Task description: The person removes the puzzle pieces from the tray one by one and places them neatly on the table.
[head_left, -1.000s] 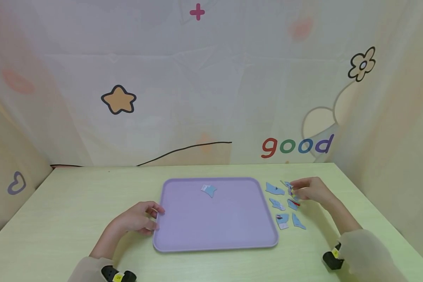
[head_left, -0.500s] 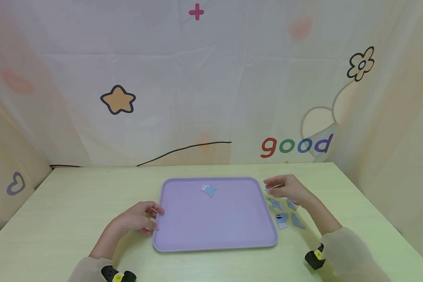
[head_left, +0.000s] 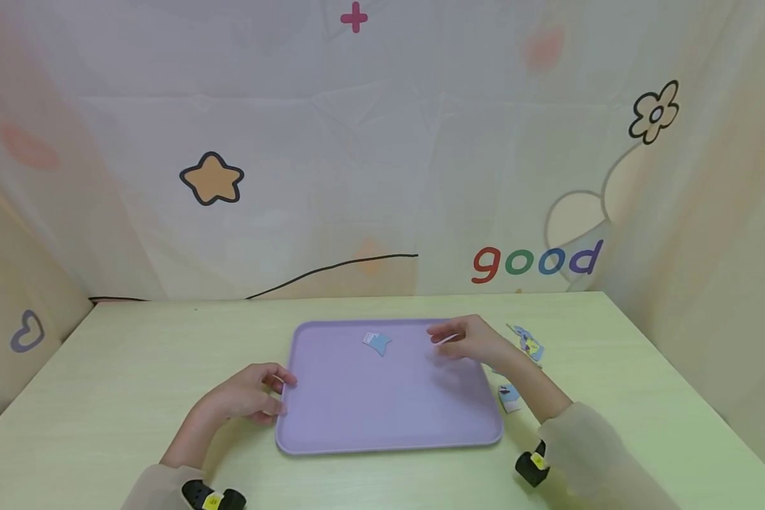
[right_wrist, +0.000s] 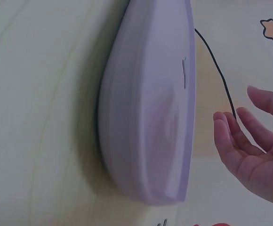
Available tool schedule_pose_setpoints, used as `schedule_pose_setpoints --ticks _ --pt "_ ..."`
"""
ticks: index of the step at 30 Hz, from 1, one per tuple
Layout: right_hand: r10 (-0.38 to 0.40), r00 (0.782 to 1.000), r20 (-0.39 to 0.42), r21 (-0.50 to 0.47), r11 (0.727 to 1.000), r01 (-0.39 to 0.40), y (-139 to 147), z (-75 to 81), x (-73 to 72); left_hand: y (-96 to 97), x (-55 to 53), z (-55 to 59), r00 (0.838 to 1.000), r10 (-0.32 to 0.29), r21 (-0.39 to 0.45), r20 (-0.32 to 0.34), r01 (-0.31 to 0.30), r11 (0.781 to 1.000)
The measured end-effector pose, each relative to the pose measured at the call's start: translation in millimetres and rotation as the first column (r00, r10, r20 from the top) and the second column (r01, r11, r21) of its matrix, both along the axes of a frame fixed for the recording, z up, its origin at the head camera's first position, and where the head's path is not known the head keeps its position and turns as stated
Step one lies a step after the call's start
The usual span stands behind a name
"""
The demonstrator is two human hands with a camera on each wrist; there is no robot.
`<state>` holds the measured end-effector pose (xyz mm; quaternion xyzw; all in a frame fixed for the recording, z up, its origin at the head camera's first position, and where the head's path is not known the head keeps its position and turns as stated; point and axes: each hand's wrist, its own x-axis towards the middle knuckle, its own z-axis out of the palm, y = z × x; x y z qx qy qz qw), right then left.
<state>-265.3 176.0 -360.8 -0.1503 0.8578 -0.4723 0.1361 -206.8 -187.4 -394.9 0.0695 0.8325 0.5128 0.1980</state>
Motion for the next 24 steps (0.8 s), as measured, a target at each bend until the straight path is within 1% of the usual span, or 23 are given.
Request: schedule_pose_setpoints --ticks 6,9,13,16,19,22,24 --pt "-0.009 1.000 0.022 -0.010 1.000 0.009 -26 2.8 -0.1 -0.2 -0.1 -0.9 1.000 0.003 0.001 -0.001 -0.003 1.000" --pt "-0.036 0.999 0.038 -0.006 0.999 0.036 -38 0.6 -2.9 -0.6 0.0 -1.5 1.000 0.001 0.002 -0.004 -0.001 1.000" --pt "-0.068 0.995 0.067 -0.023 0.997 0.070 -54 -5.4 -6.8 0.0 1.1 0.5 1.000 -0.001 0.002 -0.008 0.001 1.000" --pt "-0.107 0.989 0.103 -0.036 0.993 0.111 -64 -10.4 -9.3 0.7 1.8 2.2 1.000 -0.001 0.001 -0.008 0.001 1.000" --pt "-0.159 0.979 0.126 -0.024 0.986 0.163 -75 -13.7 -10.3 1.0 1.8 2.2 1.000 0.000 0.001 -0.006 0.000 1.000" --pt "-0.188 0.975 0.115 0.003 0.982 0.189 -83 -14.9 -10.1 1.0 1.6 1.5 1.000 0.002 0.001 -0.003 -0.002 1.000" --pt "-0.193 0.977 0.089 0.020 0.981 0.192 -86 -16.8 -10.0 1.2 1.0 0.9 1.000 0.000 0.000 -0.004 0.000 1.000"
